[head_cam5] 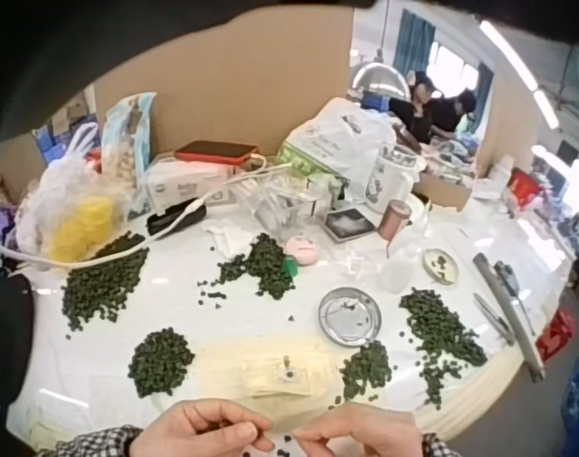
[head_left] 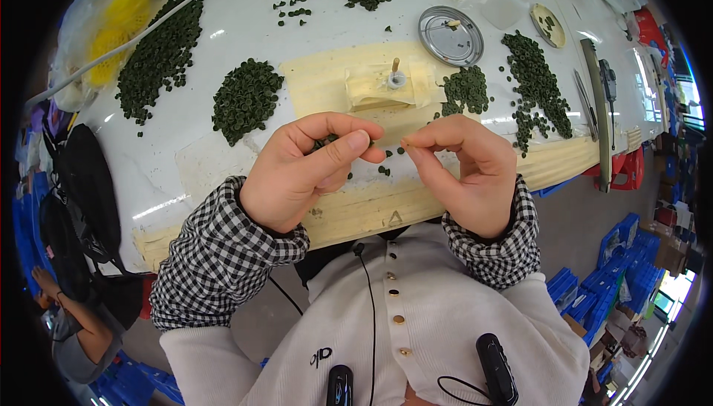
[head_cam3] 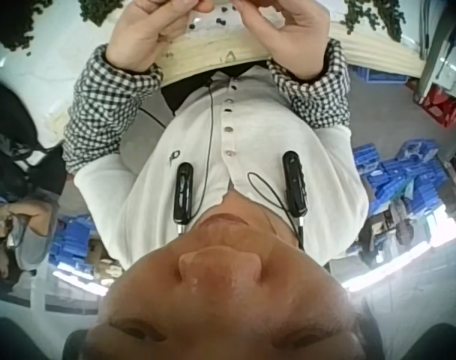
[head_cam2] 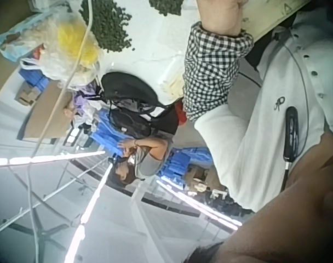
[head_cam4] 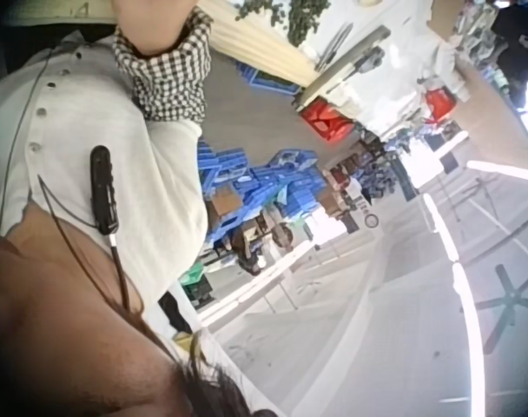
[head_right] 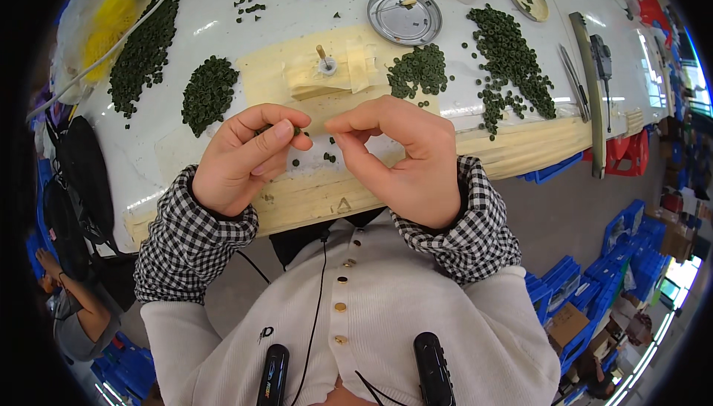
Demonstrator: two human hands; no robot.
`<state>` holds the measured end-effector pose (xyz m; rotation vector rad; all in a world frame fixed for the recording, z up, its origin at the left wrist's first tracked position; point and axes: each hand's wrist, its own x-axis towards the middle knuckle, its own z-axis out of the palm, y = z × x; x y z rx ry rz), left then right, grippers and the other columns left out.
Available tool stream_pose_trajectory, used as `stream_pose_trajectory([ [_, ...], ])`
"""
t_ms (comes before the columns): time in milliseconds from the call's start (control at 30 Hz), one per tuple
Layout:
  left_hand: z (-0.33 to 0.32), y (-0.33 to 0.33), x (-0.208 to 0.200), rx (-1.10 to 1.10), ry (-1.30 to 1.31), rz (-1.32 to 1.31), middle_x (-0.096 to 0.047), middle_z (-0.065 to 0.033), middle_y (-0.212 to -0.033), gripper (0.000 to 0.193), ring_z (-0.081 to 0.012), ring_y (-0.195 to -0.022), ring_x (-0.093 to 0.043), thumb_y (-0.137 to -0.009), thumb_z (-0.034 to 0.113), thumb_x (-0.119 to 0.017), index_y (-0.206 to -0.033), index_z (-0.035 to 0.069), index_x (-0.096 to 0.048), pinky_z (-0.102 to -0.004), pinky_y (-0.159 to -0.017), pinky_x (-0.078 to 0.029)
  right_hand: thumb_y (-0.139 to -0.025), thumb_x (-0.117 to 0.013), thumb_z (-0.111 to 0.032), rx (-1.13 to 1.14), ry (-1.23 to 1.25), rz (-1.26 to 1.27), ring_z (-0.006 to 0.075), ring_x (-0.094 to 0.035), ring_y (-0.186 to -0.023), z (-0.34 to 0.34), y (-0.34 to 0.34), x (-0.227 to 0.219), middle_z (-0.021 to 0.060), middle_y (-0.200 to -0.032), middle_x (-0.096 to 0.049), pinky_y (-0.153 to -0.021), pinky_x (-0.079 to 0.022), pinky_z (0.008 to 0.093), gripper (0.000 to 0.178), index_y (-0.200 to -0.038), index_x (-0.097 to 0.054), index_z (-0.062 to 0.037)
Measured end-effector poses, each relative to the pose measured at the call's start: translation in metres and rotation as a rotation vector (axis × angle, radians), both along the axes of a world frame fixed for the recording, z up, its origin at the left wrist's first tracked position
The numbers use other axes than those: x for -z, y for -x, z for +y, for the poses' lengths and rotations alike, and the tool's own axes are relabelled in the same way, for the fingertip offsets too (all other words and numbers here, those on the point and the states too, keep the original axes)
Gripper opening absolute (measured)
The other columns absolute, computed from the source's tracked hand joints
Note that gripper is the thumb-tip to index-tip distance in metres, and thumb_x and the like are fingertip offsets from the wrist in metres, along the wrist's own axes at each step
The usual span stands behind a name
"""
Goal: Manually picking and sorting small green plastic components on a workbench.
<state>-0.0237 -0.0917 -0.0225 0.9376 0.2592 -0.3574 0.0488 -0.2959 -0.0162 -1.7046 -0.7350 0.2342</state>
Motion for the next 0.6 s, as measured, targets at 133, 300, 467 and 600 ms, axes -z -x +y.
stream_pose_trajectory([
  [133, -0.0002, 0.0004, -0.0002, 0.000, -0.014, 0.004, -0.067, -0.0075, -0.090, 0.019, 0.0001, -0.049, -0.030, -0.096, 0.013, -0.053, -0.109, 0.001, -0.060, -0.0154, -0.046, -0.028, -0.079, -0.064, 0.005, -0.033, -0.029, 0.043, 0.0135, -0.063, -0.078, 0.0011, -0.0009, 0.0010, 0.0077, -0.087, -0.066, -0.072, -0.050, 0.0251, 0.017, -0.094, -0.068, 0.0002],
  [300, -0.0015, 0.0006, -0.0019, -0.001, -0.041, 0.003, -0.067, -0.0079, -0.091, 0.018, 0.0004, -0.050, -0.031, -0.095, 0.013, -0.055, -0.109, 0.002, -0.060, -0.0154, -0.046, -0.028, -0.081, -0.064, 0.003, -0.063, -0.059, 0.154, 0.0121, -0.063, -0.083, 0.0008, -0.0014, 0.0011, 0.0075, -0.090, -0.067, -0.076, -0.051, 0.0250, 0.017, -0.098, -0.067, 0.0005],
  [467, -0.0014, 0.0011, -0.0020, 0.003, -0.047, 0.007, -0.067, -0.0084, -0.091, 0.017, 0.0003, -0.051, -0.032, -0.093, 0.011, -0.057, -0.108, 0.002, -0.060, -0.0155, -0.046, -0.028, -0.084, -0.064, 0.001, -0.058, -0.111, 0.376, 0.0104, -0.063, -0.086, 0.0016, 0.0024, 0.0009, 0.0085, -0.093, -0.067, -0.078, -0.051, 0.0237, 0.017, -0.100, -0.065, 0.0037],
  [600, -0.0004, 0.0017, -0.0024, 0.019, -0.021, 0.008, -0.067, -0.0091, -0.093, 0.017, 0.0002, -0.052, -0.033, -0.092, 0.008, -0.059, -0.107, 0.002, -0.061, -0.0155, -0.046, -0.028, -0.084, -0.065, 0.000, -0.075, -0.120, 0.444, 0.0107, -0.064, -0.084, 0.0014, 0.0026, 0.0000, 0.0087, -0.093, -0.068, -0.076, -0.052, 0.0233, 0.016, -0.100, -0.065, 0.0044],
])
